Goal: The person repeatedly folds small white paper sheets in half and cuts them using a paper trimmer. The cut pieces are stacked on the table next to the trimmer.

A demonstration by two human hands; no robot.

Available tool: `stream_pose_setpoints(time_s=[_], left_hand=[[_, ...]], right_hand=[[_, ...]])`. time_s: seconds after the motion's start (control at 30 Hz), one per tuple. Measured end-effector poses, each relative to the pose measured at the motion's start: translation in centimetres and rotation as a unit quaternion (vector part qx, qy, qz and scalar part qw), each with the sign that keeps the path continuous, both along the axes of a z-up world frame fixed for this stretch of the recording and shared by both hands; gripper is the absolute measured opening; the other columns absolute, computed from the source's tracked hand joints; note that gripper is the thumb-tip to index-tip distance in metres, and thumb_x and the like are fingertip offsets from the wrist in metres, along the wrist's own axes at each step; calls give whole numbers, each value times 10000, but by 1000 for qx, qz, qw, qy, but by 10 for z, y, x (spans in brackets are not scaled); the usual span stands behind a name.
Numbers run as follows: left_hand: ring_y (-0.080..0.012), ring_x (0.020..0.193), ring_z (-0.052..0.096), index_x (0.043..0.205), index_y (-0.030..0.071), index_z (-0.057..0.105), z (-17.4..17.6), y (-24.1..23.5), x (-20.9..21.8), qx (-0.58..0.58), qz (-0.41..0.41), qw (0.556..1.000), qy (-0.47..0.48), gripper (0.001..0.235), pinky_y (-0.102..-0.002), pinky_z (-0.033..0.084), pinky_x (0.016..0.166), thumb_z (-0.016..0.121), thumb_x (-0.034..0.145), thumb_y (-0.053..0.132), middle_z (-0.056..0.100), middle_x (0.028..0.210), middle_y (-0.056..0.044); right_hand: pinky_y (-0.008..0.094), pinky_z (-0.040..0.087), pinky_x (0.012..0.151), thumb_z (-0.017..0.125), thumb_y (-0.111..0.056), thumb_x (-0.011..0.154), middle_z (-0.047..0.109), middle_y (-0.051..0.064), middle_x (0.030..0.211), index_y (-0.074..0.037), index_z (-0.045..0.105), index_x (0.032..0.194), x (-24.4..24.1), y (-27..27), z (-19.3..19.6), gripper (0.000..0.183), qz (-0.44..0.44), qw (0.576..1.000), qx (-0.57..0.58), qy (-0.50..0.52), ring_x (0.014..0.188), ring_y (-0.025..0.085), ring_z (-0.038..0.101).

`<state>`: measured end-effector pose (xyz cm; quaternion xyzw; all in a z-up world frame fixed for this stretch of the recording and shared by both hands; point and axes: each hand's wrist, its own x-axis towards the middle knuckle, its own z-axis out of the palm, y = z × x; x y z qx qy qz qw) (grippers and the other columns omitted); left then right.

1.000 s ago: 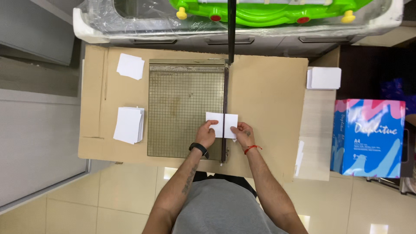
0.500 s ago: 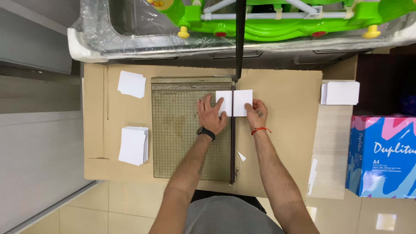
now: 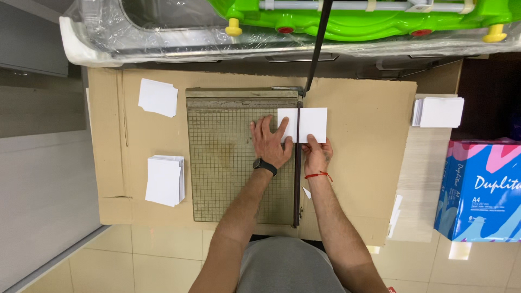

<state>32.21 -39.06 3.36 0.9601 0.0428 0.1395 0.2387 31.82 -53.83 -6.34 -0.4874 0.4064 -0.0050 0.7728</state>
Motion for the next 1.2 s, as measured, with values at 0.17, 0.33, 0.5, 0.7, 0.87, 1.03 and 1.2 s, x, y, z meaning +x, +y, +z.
stream_pose_setpoints(time_s=[0.17,0.33,0.5,0.7,0.87,1.03,1.2], left_hand=[[-381,1401,333,1372,293,611,-1,2,2,20,3,1000,-8,542,-650,184,1190,606,841,401,393,1416,-125],[-371,1413,329,1375,303,616,4,2,2,8,11,1000,-13,529,-646,180,1198,587,854,387,402,1432,-118],[-372,1409,341,1375,298,614,2,3,0,5,9,1000,-11,534,-642,182,1202,581,848,378,404,1430,-122],[-338,1476,314,1448,146,545,2,-5,0,73,-49,996,-16,537,-614,174,1214,467,932,272,378,1577,-132],[-290,1512,320,1478,43,484,-2,-8,2,90,-74,992,55,615,-584,169,1233,464,902,259,378,1619,-114],[-303,1514,322,1505,111,471,-5,-11,0,110,-88,986,84,620,-596,178,1234,489,902,256,371,1614,-119],[-333,1542,253,1550,194,427,-14,-16,0,134,-101,977,131,650,-633,152,1231,451,906,280,327,1615,-131]], right_hand=[[230,614,512,797,-18,853,669,49,783,-92,641,949,3,1,2,197,4,1000,-12,-1,605,147,688],[240,620,509,797,-14,840,679,56,769,-99,655,943,4,3,0,195,-5,1000,-23,4,597,167,705],[247,621,515,810,-17,834,670,45,751,-99,655,931,2,2,0,200,-4,999,-36,1,599,169,705],[263,609,498,817,-10,843,692,73,797,-87,672,944,3,3,0,192,-17,999,-31,-12,611,191,704],[309,638,541,841,-41,838,682,63,832,-65,665,1013,4,-6,-9,249,23,999,-24,5,638,187,698],[366,656,688,766,-81,923,661,154,981,17,485,1323,-18,-35,-13,499,90,996,16,24,850,308,748],[383,641,685,652,-17,954,708,244,966,15,334,1500,-74,-86,7,633,186,980,-67,13,847,343,762]])
